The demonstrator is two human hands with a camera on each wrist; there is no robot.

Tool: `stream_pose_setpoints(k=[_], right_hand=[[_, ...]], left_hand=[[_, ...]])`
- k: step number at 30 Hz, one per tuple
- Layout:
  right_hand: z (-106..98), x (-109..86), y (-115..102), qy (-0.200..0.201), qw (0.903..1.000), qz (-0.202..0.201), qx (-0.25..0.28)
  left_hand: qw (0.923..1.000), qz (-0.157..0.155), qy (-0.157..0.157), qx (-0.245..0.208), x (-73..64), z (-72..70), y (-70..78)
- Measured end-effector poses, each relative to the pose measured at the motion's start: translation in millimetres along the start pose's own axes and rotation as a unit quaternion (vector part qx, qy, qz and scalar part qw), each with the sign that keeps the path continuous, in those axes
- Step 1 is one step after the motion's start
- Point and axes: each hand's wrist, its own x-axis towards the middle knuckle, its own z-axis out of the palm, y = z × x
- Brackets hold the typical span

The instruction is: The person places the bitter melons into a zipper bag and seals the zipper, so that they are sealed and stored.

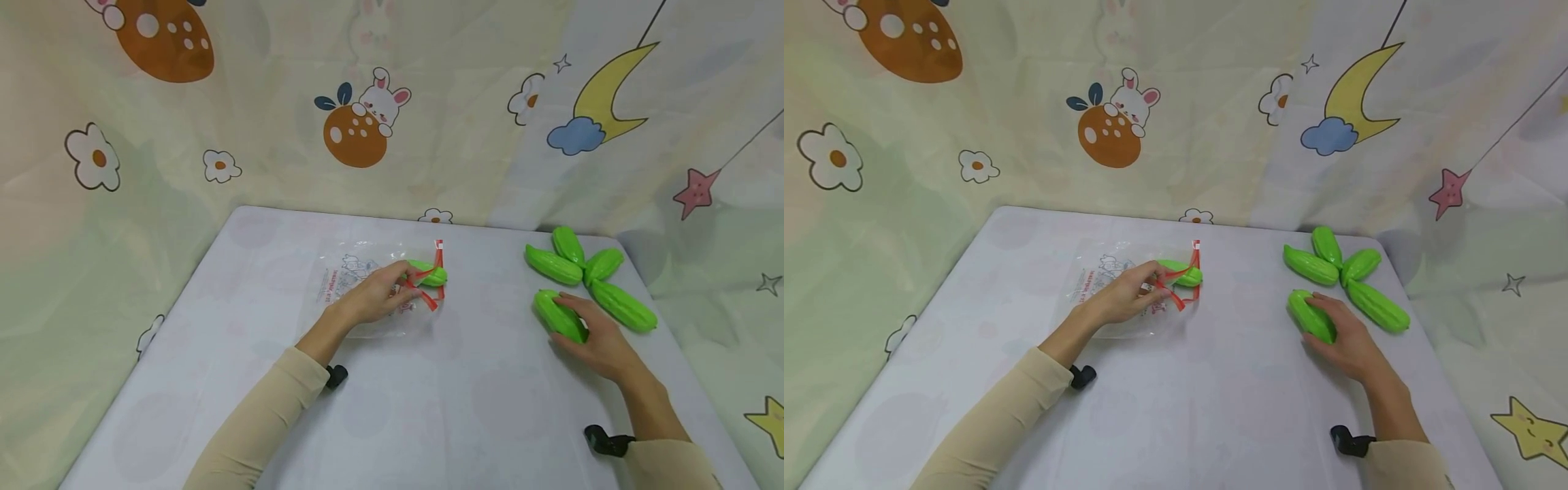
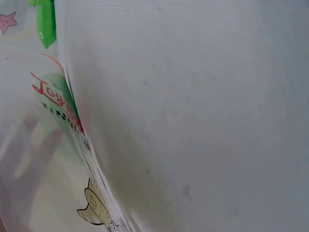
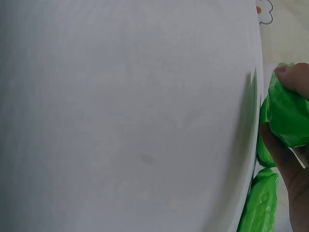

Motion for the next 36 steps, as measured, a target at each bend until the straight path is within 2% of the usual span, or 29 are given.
stream_pose_setpoints(k=[10, 16, 24, 30, 36], right_hand=[[8, 10.0, -5, 0.003, 0.9999, 0.017, 0.003], [17, 15.4, -8, -0.001, 0.9997, 0.018, 0.013], [13, 22.7, -9, -0.002, 0.9998, 0.017, -0.008], [18, 31.9, -13, 0.007, 0.9997, 0.016, -0.019], [23, 41.0, -22, 0.017, 0.9997, 0.019, 0.0]], left_hand=[[0.9999, 0.005, 0.006, 0.01, 3.2, 0.2, 1.7], [0.9998, -0.01, 0.009, 0.013, -2.2, -0.7, 2.1], [0.9999, 0.011, 0.003, 0.005, 4.8, -0.9, 4.7], [0.9998, 0.02, 0.002, 0.007, 4.4, -3.2, 7.6], [0.9994, 0.033, 0.001, 0.008, 5.8, -3.2, 9.7]])
